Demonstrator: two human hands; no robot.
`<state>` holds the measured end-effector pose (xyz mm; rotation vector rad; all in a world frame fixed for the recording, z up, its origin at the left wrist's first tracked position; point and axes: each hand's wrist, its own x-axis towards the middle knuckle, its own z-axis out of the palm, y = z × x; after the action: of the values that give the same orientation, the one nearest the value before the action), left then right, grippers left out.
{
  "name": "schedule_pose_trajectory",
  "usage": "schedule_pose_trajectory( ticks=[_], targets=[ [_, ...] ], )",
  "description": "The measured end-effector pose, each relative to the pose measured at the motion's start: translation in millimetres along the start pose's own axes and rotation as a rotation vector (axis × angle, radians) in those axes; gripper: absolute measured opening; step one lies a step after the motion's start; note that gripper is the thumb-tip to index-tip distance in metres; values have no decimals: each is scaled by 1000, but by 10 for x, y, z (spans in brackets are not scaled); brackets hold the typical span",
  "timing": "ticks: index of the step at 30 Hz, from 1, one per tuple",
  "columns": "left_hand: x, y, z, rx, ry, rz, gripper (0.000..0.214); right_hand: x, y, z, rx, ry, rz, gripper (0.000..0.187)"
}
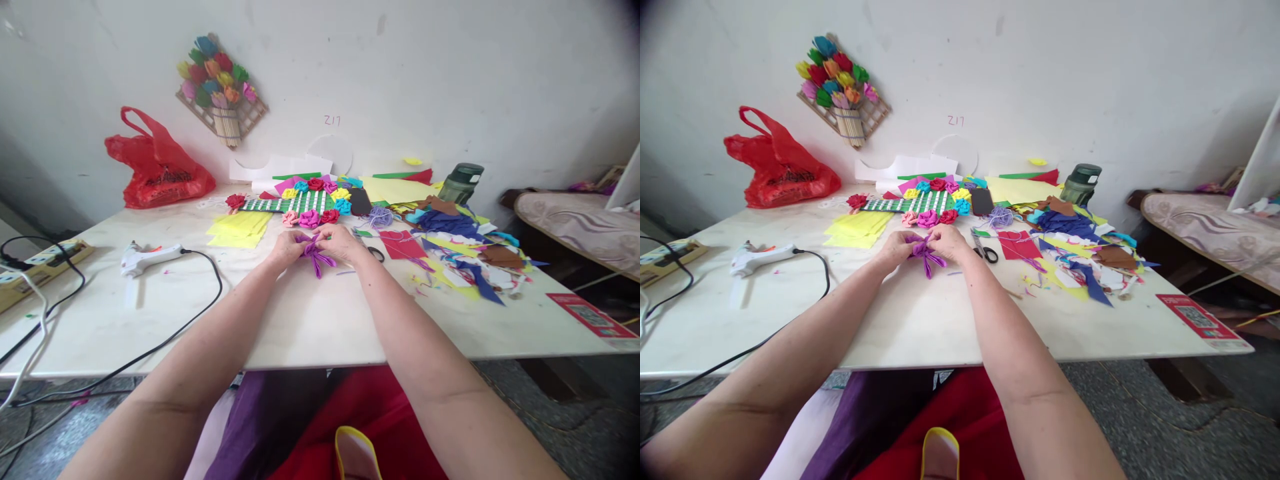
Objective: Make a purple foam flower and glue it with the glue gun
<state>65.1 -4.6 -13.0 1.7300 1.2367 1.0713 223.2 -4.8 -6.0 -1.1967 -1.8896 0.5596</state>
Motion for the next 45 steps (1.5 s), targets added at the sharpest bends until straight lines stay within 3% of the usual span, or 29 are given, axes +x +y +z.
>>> schedule_pose_trajectory(
  ticks=[7,14,22,33,37,45],
  targets=[
    [-10,6,-16,-60,-43,-26,22,18,49,29,-81,44,-9,8],
    [-16,22,-75,-230,-178,-206,16,31,11,32,-176,73,-64,9],
    [-40,51,-72,-242,-194,-171,20,-23,-93,-12,-126,-3,135,5],
    [-37,37,-45,-195,-196,-108,20,-41,-65,-19,-53,-40,265,10],
    [-34,31,-56,-216,-213,-118,21,-23,-26,-2,-70,-31,217,6],
    [-10,26,-104,-269,-161,-145,23,40,-15,-11,-260,139,-33,6]
  ],
)
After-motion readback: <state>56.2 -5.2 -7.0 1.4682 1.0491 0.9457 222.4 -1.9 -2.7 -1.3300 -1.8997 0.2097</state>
